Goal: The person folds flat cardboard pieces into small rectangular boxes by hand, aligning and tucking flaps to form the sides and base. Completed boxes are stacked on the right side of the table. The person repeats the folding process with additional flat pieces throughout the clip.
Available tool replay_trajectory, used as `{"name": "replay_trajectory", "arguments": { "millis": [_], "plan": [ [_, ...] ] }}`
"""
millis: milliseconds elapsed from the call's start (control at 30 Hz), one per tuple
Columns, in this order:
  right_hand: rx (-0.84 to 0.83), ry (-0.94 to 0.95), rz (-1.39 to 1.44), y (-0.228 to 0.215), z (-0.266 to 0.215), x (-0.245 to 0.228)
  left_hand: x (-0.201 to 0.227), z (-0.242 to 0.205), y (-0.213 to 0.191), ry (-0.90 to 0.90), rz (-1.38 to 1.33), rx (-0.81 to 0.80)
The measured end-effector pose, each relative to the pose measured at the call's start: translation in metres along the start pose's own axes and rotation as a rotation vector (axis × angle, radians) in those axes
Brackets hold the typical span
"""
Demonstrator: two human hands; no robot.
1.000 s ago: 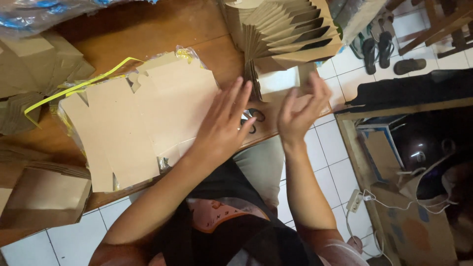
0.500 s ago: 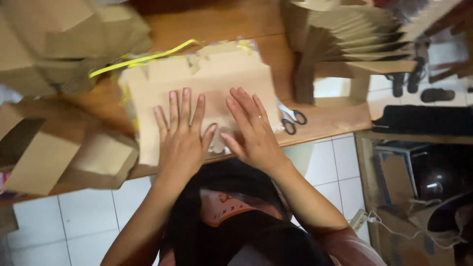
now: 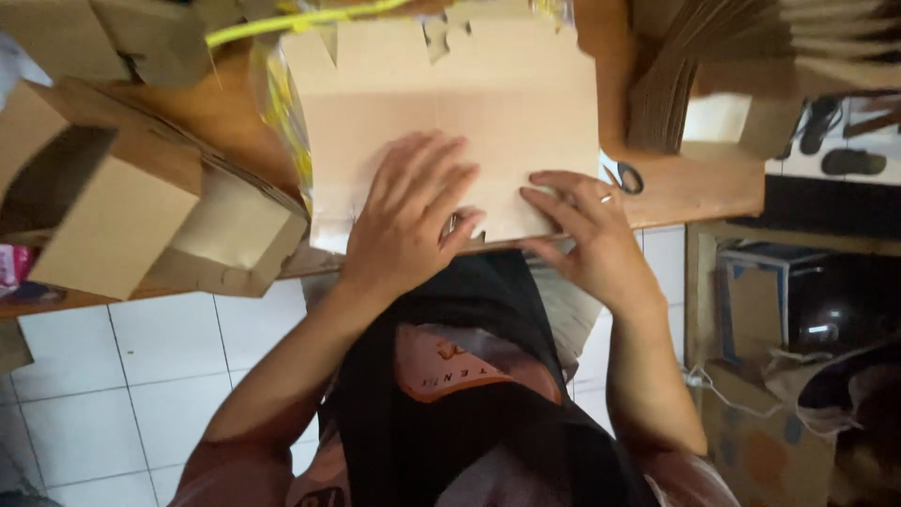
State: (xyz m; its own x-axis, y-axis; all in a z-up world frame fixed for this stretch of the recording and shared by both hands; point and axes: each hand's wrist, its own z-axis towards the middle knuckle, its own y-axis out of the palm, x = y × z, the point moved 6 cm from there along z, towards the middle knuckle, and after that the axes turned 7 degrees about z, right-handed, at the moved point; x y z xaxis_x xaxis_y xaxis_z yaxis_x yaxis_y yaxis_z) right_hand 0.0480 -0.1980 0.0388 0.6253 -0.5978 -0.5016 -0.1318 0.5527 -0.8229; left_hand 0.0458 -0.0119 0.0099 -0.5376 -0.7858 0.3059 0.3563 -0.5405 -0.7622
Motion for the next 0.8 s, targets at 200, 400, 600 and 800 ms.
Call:
{"name": "replay_trajectory", "arguments": {
  "millis": [200, 400, 600, 800],
  "plan": [
    [-0.019, 0.010, 0.187, -0.010, 0.000, -0.003, 0.017, 0.003, -0.010, 0.179, 0.004, -0.196],
    [-0.103, 0.050, 0.326, -0.022, 0.006, -0.010, 0.028, 0.018, -0.022, 0.172, 0.047, -0.290],
    [-0.095, -0.089, -0.004, -0.007, -0.001, -0.015, 0.049, 0.029, -0.019, 0.228, 0.079, -0.164],
    [0.035, -0.117, -0.138, -0.009, 0.009, -0.003, 0.047, 0.014, 0.024, 0.204, 0.063, -0.020]
  ]
}}
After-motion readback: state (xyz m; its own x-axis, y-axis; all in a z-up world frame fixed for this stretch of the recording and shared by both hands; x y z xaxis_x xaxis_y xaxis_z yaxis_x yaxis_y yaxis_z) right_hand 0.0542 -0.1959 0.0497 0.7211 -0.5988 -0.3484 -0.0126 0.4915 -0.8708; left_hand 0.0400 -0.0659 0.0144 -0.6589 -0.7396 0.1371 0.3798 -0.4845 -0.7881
